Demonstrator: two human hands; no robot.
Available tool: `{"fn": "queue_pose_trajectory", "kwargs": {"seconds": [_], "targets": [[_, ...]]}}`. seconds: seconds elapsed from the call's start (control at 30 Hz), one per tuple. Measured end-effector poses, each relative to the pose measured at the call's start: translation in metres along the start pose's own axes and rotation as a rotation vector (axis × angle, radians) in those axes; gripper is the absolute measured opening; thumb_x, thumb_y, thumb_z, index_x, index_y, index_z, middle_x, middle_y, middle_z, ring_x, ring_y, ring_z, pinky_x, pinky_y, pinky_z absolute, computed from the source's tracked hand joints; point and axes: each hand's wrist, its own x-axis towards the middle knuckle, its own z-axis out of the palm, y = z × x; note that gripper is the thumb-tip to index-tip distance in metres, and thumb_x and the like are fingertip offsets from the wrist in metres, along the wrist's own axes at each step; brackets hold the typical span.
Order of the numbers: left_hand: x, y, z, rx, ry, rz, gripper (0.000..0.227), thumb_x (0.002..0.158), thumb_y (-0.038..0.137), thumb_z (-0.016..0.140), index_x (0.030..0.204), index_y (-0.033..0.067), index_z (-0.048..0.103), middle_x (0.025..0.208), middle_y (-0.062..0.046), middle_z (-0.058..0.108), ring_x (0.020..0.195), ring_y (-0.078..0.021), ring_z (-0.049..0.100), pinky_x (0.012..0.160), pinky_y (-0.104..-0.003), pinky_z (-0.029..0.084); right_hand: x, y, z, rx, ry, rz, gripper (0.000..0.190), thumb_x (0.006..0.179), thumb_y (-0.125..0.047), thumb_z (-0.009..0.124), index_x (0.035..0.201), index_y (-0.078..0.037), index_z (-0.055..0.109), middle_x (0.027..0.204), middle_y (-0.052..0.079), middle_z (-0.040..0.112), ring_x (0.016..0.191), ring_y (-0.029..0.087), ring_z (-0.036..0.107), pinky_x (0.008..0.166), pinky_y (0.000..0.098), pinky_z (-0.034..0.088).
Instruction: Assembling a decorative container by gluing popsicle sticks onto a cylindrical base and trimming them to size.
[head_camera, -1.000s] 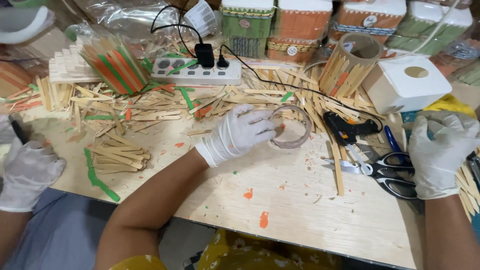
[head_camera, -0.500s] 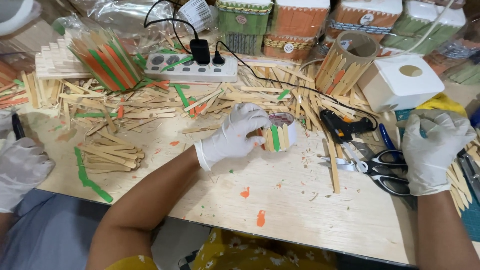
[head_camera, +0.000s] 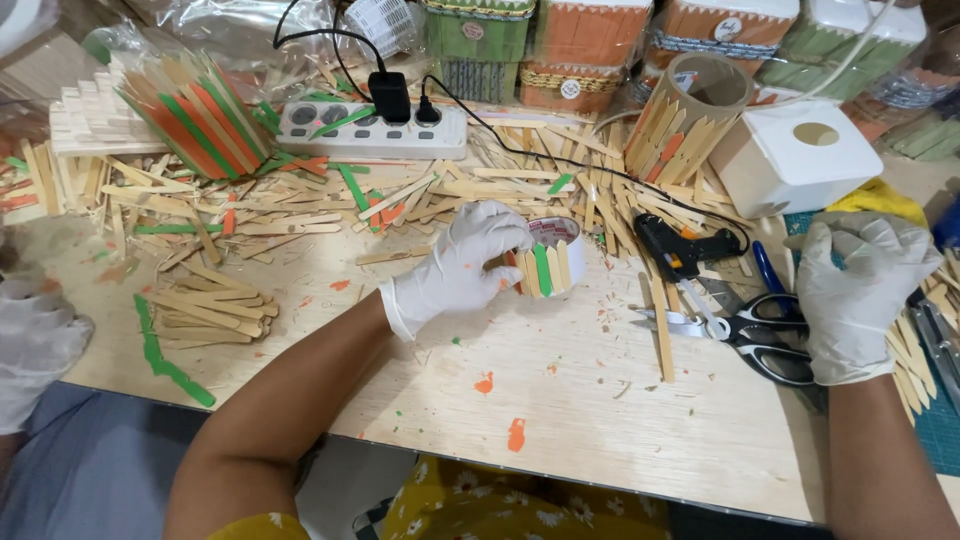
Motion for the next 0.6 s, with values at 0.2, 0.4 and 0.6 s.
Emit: {"fn": "queue_pose_trajectory", "kwargs": {"seconds": [0.2, 0.4, 0.6], "targets": [[0.004, 0.007, -0.008, -0.048, 0.009, -0.005, 0.030, 0.068, 0.005, 0.065, 0.096, 0.0127, 0.066, 0.099, 0.001, 0.068, 0.098, -0.0282, 0.052, 0.083, -0.046, 0.040, 0.003, -0.003, -0.004, -0.004, -0.035, 0.022, 0.014, 0.108, -0.018, 0.085, 0.095, -0.014, 0.084, 0.109, -0.003, 0.081, 0.118, 0.029, 0.072, 0.096, 0.0463, 0.040], [-0.022, -0.024, 0.031, -0.907, 0.131, -0.005, 0.051, 0.074, -0.010, 0.065, 0.118, 0.0047, 0.045, 0.122, -0.012, 0.061, 0.120, -0.0296, 0.061, 0.106, -0.049, 0.046, 0.005, -0.008, -0.006, 0.104, 0.007, 0.057, 0.012, 0.106, -0.011, 0.085, 0.094, -0.011, 0.082, 0.111, 0.001, 0.080, 0.118, 0.032, 0.066, 0.098, 0.0471, 0.036], [-0.047, -0.042, 0.045, -2.121, -0.012, -0.358, 0.043, 0.107, -0.004, 0.040, 0.147, 0.0033, 0.028, 0.158, -0.032, 0.033, 0.146, -0.0439, 0.037, 0.128, -0.060, 0.026, 0.007, -0.011, -0.009, 0.068, 0.039, 0.009, 0.011, 0.102, -0.010, 0.083, 0.092, -0.012, 0.083, 0.111, -0.002, 0.082, 0.111, 0.030, 0.065, 0.094, 0.0437, 0.036]]}}
